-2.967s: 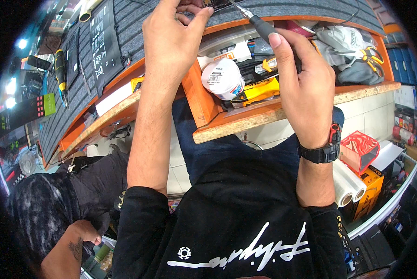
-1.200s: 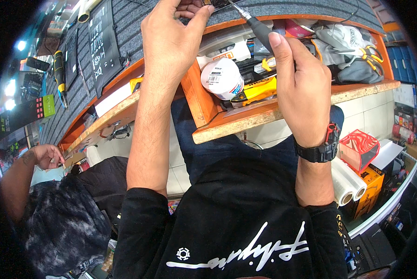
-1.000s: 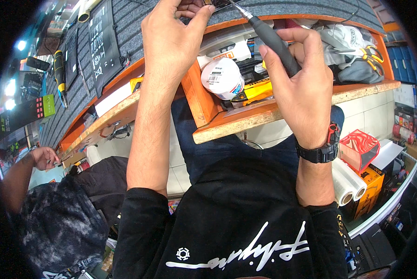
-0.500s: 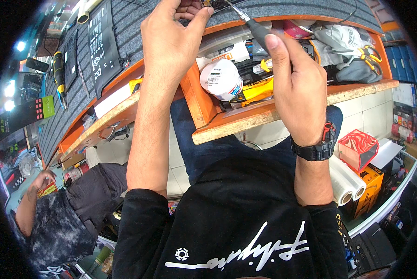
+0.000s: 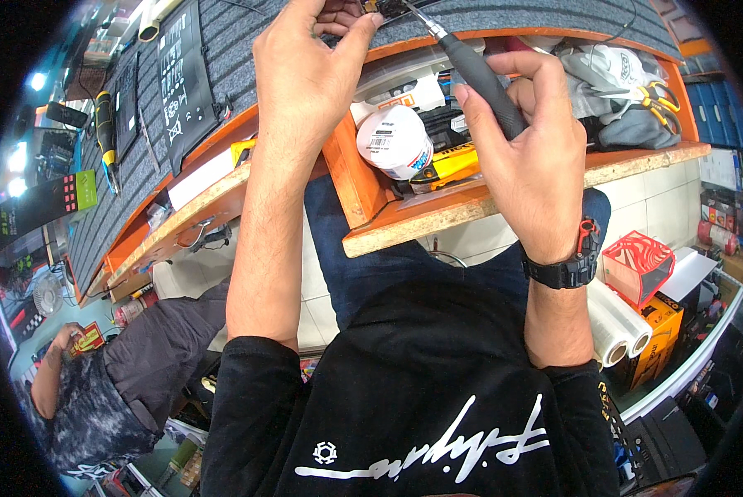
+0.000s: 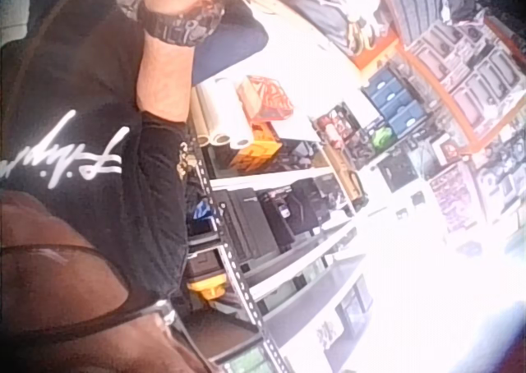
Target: The person uses a screwdriver to remove screws from the back of a disassembled laptop. They then lift the laptop to inspect the internal components and continue to unscrew and remove parts from the chassis.
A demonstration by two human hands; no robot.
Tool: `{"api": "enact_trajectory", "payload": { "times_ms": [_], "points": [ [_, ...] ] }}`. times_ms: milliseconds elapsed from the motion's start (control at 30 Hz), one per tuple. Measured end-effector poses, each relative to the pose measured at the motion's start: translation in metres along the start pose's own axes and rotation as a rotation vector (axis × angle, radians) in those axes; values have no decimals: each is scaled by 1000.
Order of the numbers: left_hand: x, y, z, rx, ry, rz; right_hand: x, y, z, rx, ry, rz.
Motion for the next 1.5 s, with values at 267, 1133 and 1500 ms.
{"api": "enact_trajectory", "payload": {
  "times_ms": [267,1133,1500],
  "points": [
    [3,3,-1,18,-4,-35,0,0,1,-31,-51,-31],
    [8,1,1,18,-10,-10,1,1,1,-20,-52,-23],
    [1,2,0,30,19,-33,0,2,2,-80,-12,-134]
  ]
}}
Point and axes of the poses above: each hand's wrist, its own y-axis towards the middle knuckle, its own z-axis out of the palm, x = y × z, the point moved 7 cm from there along y, towards the middle knuckle, and after that the axes turned 5 degrees about -y, right-handed, at the moved point
